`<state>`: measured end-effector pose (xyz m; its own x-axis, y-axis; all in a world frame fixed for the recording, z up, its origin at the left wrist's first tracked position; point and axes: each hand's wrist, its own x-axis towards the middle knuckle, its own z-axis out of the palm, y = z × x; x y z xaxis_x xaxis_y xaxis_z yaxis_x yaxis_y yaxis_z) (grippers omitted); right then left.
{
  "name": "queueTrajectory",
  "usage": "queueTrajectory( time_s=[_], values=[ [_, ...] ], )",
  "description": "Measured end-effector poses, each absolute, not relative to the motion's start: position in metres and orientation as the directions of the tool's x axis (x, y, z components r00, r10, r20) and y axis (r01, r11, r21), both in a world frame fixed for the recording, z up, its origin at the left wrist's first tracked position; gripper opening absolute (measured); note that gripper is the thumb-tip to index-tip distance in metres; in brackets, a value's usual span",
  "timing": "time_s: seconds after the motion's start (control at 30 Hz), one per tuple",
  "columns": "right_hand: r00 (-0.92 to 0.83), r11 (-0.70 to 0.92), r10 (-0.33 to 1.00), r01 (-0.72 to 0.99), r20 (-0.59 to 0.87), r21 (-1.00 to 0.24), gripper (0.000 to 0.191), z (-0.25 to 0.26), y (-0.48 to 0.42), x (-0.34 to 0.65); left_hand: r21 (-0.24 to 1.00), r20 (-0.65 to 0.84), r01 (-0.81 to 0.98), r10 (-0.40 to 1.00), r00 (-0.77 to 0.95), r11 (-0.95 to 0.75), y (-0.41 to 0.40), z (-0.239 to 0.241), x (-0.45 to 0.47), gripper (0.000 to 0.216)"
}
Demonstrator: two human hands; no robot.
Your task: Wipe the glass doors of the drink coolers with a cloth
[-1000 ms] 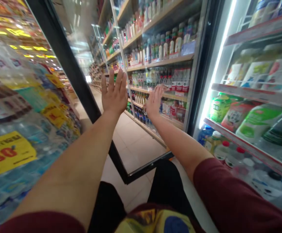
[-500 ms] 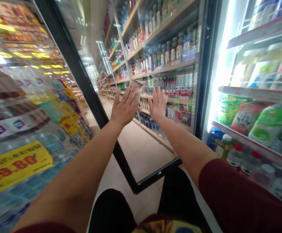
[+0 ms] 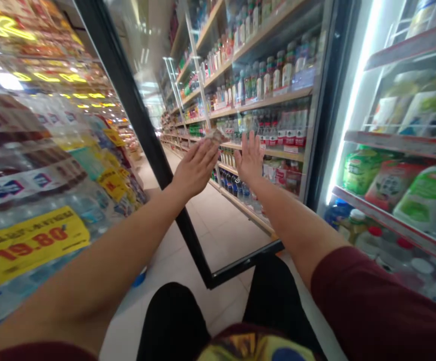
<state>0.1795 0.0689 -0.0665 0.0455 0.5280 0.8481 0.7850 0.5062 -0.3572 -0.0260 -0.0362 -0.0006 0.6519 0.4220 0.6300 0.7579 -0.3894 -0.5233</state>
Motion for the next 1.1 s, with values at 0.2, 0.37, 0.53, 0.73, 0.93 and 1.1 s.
queueTrajectory(
  time_s=[0.2, 0.37, 0.53, 0.73, 0.93, 1.1],
  values=[
    [-0.016, 0.487, 0.611, 0.796, 0.791, -0.36, 0.07, -0.059, 0.064, 0.184, -0.394, 0.824, 0.89, 0.341, 0.453, -0.229, -0.04, 0.012, -0.042, 0.068],
    [-0.085, 0.513, 0.625, 0.794, 0.776, -0.326, 0.09, -0.056, 0.067, 0.191, -0.445, 0.686, 0.834, 0.474, 0.552, -0.326, -0.04, -0.033, -0.031, 0.074],
    [-0.11, 0.495, 0.649, 0.812, 0.753, -0.309, 0.097, -0.054, 0.064, 0.193, -0.469, 0.622, 0.812, 0.523, 0.583, -0.347, -0.04, -0.03, -0.034, 0.064],
    [-0.143, 0.494, 0.652, 0.825, 0.745, -0.274, 0.105, -0.051, 0.058, 0.197, -0.369, 0.719, 0.891, 0.525, 0.454, -0.265, -0.042, -0.046, -0.032, 0.069],
    [-0.214, 0.492, 0.659, 0.848, 0.721, -0.197, 0.132, -0.049, 0.055, 0.206, -0.433, 0.641, 0.84, 0.543, 0.542, -0.327, -0.05, -0.066, -0.038, 0.067],
    [-0.206, 0.553, 0.628, 0.797, 0.75, -0.244, 0.127, -0.05, 0.057, 0.205, -0.365, 0.758, 0.901, 0.488, 0.433, -0.232, -0.05, -0.067, -0.04, 0.065]
  ],
)
